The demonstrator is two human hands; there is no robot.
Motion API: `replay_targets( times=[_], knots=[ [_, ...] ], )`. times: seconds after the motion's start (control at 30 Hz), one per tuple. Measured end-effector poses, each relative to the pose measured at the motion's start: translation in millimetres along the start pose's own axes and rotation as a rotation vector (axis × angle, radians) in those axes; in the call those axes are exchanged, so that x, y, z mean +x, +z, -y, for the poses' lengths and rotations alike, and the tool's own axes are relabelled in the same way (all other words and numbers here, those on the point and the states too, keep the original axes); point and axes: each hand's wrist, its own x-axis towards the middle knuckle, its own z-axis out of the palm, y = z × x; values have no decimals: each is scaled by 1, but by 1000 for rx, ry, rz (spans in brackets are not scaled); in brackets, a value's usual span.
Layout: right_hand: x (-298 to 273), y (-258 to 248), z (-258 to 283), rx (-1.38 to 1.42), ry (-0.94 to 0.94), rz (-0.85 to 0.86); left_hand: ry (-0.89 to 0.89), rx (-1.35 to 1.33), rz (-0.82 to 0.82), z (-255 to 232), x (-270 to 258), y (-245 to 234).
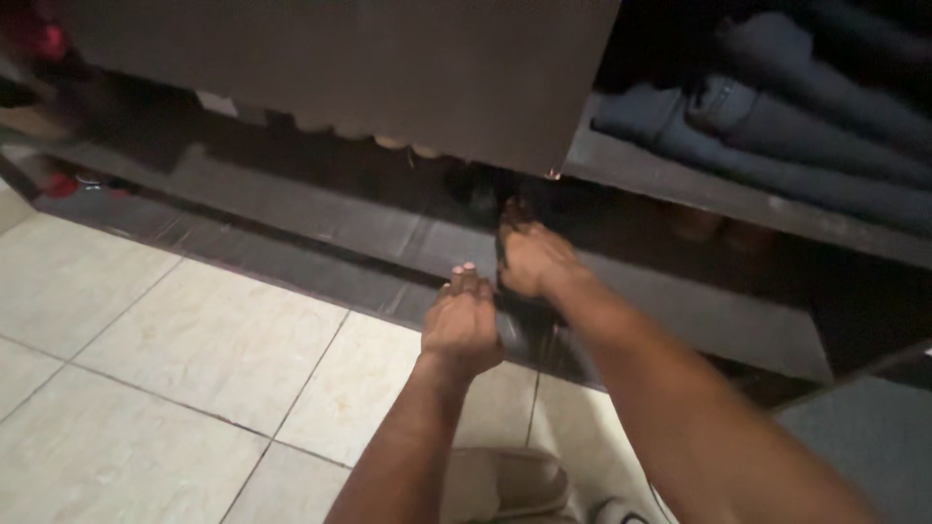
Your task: The person picks up several pairs of shoes from the floor, including black dress shoes, white sneakers, and beige slip-ons, and places them onto shelves in a dark wooden shoe cabinet. The person handles each pair individually, arranging them neatly on the shelves.
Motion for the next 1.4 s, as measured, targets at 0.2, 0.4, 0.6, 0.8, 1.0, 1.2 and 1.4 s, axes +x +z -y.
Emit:
replay_targets(
  times=[0.2,0.4,0.6,0.8,1.0,1.2,1.4],
  knots=[
    [10,13,-9,20,23,-60,-81,-15,44,-2,-6,13],
    [30,15,-6,-39,140,95,-187,-49,379,-7,8,9],
    [31,-12,12,12,283,201,-264,-39,648,-15,19,4],
    [35,-23,28,55,347,134,-207,14,522,-5,-6,30],
    [-9,-3,5,46,-104,-84,-349,-58,661,-9,13,11],
    [-130,42,-11,119,-385,-359,-289,-112,898,4,23,-44],
    [-220,71,-16,142,-381,-61,-19,-79,1041,-33,-10,-100]
  ],
)
